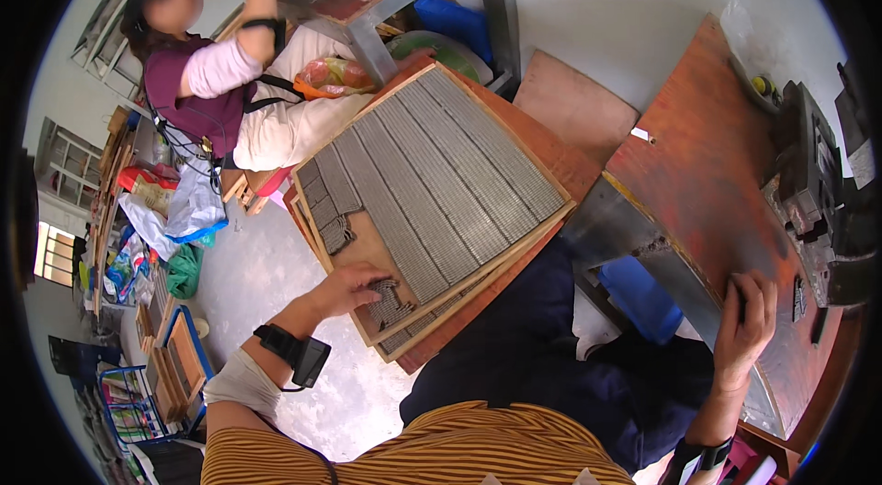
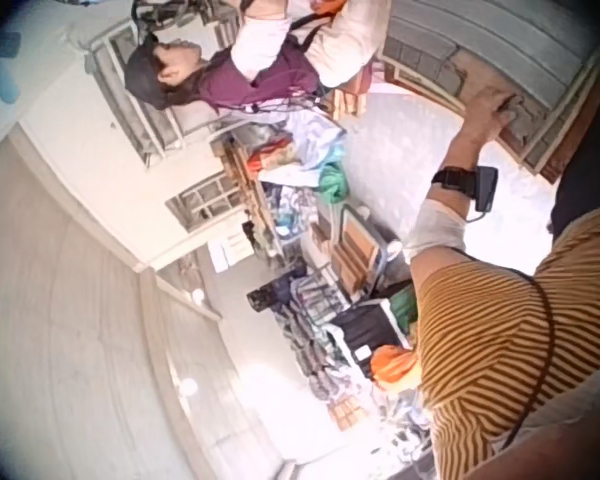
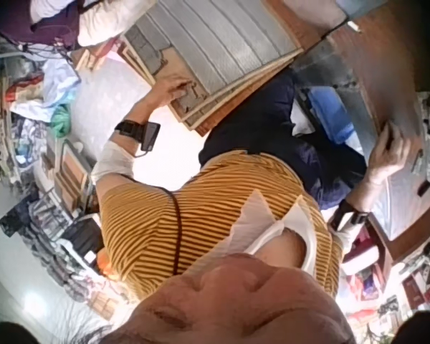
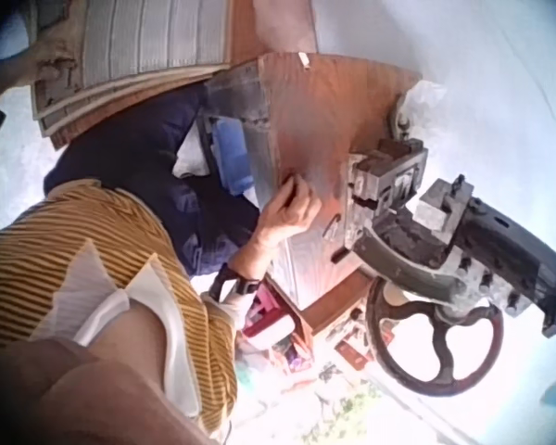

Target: The recorder is using a manual press machine to stamp or punch small metal components and then sorting them from a tray into a collection box.

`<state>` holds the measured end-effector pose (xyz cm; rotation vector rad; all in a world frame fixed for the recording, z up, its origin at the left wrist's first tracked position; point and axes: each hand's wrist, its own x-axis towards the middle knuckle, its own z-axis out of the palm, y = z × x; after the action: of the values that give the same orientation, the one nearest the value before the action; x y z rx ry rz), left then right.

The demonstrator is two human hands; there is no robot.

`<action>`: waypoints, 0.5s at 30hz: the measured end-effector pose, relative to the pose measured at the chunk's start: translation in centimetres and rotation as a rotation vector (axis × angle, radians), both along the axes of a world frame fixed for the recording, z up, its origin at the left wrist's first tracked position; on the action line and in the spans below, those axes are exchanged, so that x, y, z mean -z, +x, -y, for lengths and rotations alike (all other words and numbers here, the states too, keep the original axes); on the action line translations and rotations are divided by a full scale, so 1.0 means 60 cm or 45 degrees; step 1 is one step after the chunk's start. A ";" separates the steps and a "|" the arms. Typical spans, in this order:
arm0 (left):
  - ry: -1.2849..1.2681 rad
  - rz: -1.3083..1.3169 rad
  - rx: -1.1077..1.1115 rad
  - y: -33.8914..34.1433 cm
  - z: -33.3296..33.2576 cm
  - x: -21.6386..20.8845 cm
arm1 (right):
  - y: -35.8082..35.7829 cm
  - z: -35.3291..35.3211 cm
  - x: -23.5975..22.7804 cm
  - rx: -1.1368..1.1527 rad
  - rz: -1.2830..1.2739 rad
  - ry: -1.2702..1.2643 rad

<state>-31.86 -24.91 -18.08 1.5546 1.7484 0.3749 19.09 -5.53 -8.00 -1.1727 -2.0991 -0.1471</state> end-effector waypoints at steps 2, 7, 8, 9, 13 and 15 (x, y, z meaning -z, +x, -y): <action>0.169 -0.045 0.111 -0.003 0.004 0.011 | 0.000 0.000 -0.001 -0.004 0.014 -0.010; 0.071 0.002 -0.089 -0.015 0.022 0.023 | -0.005 0.004 -0.007 -0.020 -0.005 -0.030; 0.068 0.005 -0.090 -0.012 0.018 0.016 | -0.004 0.003 -0.007 -0.020 -0.002 -0.032; -0.085 -0.075 -0.128 -0.009 0.011 0.001 | -0.003 0.003 -0.006 -0.026 0.005 -0.020; -0.106 -0.026 -0.156 0.002 0.000 -0.017 | -0.004 0.002 -0.006 -0.037 0.015 -0.002; -0.137 -0.018 -0.140 0.001 -0.007 -0.017 | -0.005 0.001 -0.005 -0.031 0.009 -0.008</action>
<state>-31.79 -24.49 -17.08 1.3927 1.8391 0.3183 18.76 -5.61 -7.67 -1.1513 -2.1207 -0.1331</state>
